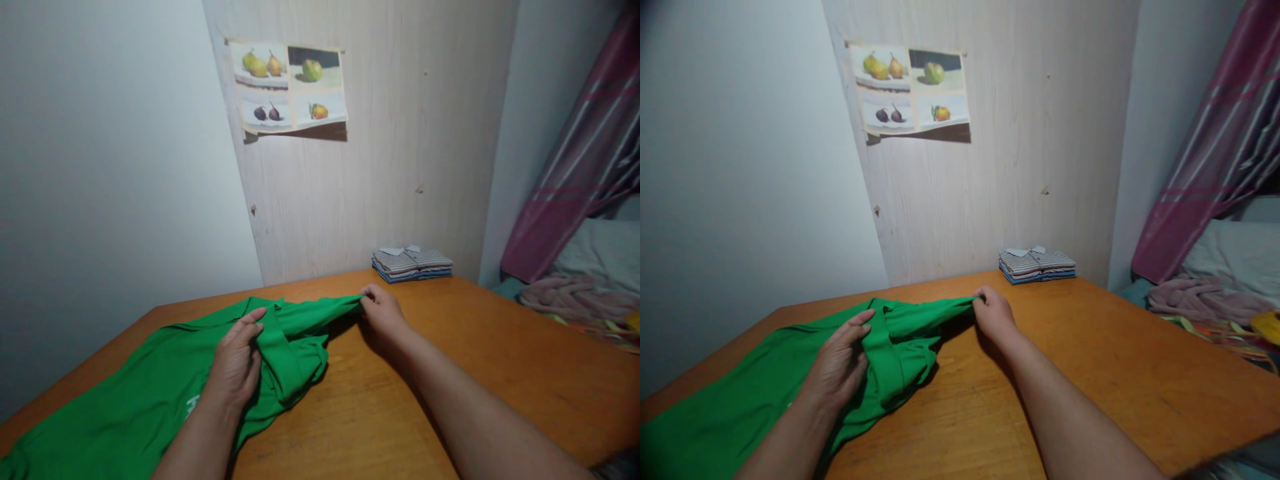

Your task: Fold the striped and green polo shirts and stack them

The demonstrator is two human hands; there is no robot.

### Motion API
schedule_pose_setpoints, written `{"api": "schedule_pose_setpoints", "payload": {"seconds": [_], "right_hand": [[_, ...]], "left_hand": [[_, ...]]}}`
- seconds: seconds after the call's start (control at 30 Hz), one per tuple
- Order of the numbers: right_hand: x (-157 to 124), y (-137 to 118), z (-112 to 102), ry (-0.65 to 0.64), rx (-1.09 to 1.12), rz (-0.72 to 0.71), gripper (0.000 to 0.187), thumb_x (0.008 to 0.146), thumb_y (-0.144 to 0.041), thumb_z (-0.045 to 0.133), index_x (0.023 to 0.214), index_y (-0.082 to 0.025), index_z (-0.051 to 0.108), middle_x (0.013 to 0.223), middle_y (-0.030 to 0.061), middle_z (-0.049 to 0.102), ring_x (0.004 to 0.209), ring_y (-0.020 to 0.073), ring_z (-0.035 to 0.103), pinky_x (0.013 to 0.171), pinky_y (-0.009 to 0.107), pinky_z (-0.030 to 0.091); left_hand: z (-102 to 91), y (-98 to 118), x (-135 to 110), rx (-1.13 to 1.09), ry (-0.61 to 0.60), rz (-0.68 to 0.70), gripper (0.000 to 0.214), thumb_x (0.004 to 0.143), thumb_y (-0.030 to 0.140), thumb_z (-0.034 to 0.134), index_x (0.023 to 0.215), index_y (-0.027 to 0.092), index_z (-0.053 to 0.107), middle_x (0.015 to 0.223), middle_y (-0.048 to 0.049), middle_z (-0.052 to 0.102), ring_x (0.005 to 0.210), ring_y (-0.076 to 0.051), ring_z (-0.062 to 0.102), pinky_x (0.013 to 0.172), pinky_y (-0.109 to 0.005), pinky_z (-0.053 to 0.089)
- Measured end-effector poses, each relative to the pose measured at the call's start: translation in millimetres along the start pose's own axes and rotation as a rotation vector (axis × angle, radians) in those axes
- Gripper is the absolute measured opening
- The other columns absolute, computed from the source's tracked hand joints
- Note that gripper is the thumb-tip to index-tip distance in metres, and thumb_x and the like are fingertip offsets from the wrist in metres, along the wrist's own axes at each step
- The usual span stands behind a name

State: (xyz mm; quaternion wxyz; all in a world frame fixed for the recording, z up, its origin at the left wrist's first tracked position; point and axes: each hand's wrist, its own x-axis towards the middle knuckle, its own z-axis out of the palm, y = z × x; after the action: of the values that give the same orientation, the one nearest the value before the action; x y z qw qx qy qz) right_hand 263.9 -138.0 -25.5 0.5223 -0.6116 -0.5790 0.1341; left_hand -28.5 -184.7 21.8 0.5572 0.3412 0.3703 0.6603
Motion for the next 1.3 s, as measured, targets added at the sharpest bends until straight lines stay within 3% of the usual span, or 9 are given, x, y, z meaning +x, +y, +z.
{"api": "schedule_pose_setpoints", "payload": {"seconds": [0.13,0.27,0.47,0.6,0.73,0.87,1.0,1.17,1.3], "right_hand": [[-0.5,-3.2,-3.1,0.103,-0.12,-0.033,0.019,0.079,-0.02,0.051,0.088,-0.022,0.067,0.092,0.0051,0.072,0.085,0.0211,0.063,0.073,0.03,0.046],[-15.2,-25.3,0.5,0.084,-0.029,-0.184,0.026,0.079,-0.017,0.051,0.097,-0.02,0.069,0.101,0.0086,0.072,0.096,0.0232,0.065,0.085,0.035,0.05],[-53.2,-65.1,17.9,-0.252,0.181,-0.391,0.04,0.083,-0.016,0.054,0.119,-0.021,0.069,0.116,0.0076,0.072,0.107,0.0216,0.066,0.096,0.038,0.051],[-65.6,-71.3,25.9,-0.398,0.126,-0.456,0.055,0.08,-0.019,0.065,0.135,-0.021,0.061,0.133,0.0114,0.066,0.118,0.0252,0.061,0.103,0.041,0.047],[-61.7,-65.8,27.9,-0.384,0.039,-0.439,0.019,0.086,-0.018,0.058,0.1,-0.02,0.071,0.101,0.0064,0.073,0.097,0.0211,0.065,0.089,0.035,0.049],[-57.8,-63.5,26.3,-0.382,0.176,-0.233,0.015,0.085,-0.013,0.052,0.09,-0.022,0.063,0.074,-0.0025,0.064,0.066,0.013,0.06,0.063,0.024,0.045],[-63.0,-71.1,22.1,-0.46,0.38,-0.138,0.025,0.087,-0.016,0.052,0.11,-0.022,0.06,0.075,-0.0031,0.063,0.063,0.0119,0.06,0.058,0.022,0.044],[-69.7,-77.8,16.2,-0.587,0.218,-0.401,0.071,0.081,-0.03,0.073,0.148,-0.028,0.047,0.12,0.0068,0.068,0.091,0.0178,0.064,0.08,0.031,0.05],[-65.1,-68.6,19.1,-0.534,0.092,-0.484,0.028,0.089,-0.027,0.062,0.115,-0.024,0.071,0.113,0.0067,0.072,0.104,0.0222,0.064,0.093,0.036,0.047]], "left_hand": [[-0.7,-2.5,-0.2,-0.002,-0.049,-0.015,0.048,0.068,0.007,0.067,0.115,0.016,0.068,0.085,-0.0053,0.077,0.082,-0.022,0.075,0.08,-0.035,0.062],[-2.3,-5.1,-0.4,0.009,-0.114,-0.035,0.054,0.071,0.008,0.068,0.124,0.016,0.065,0.094,-0.0079,0.078,0.084,-0.022,0.076,0.08,-0.036,0.062],[-0.1,-7.4,-4.2,0.05,-0.177,-0.063,0.062,0.073,0.011,0.071,0.134,0.016,0.059,0.096,-0.0106,0.077,0.084,-0.024,0.076,0.077,-0.037,0.062],[2.8,-6.3,-8.0,0.068,-0.237,-0.073,0.067,0.071,0.013,0.077,0.136,0.017,0.059,0.091,-0.0082,0.076,0.08,-0.021,0.074,0.075,-0.033,0.06],[4.9,-6.9,-11.8,0.094,-0.275,-0.099,0.071,0.069,0.018,0.081,0.137,0.018,0.059,0.082,-0.0036,0.073,0.072,-0.017,0.07,0.071,-0.028,0.057],[5.4,-11.3,-11.9,0.189,-0.284,-0.062,0.071,0.067,0.023,0.083,0.135,0.02,0.061,0.102,-0.0069,0.074,0.08,-0.018,0.07,0.077,-0.03,0.055],[5.0,-17.1,-10.2,0.296,-0.245,0.041,0.064,0.069,0.02,0.081,0.131,0.022,0.064,0.129,-0.0108,0.067,0.115,-0.023,0.065,0.094,-0.03,0.049],[6.7,-20.5,-15.4,0.351,-0.259,0.06,0.068,0.073,0.021,0.079,0.137,0.022,0.057,0.136,-0.0125,0.062,0.134,-0.026,0.052,0.102,-0.032,0.044],[9.5,-17.4,-19.2,0.375,-0.272,0.064,0.068,0.076,0.027,0.079,0.138,0.019,0.053,0.131,-0.0139,0.064,0.114,-0.023,0.065,0.093,-0.031,0.05]]}}
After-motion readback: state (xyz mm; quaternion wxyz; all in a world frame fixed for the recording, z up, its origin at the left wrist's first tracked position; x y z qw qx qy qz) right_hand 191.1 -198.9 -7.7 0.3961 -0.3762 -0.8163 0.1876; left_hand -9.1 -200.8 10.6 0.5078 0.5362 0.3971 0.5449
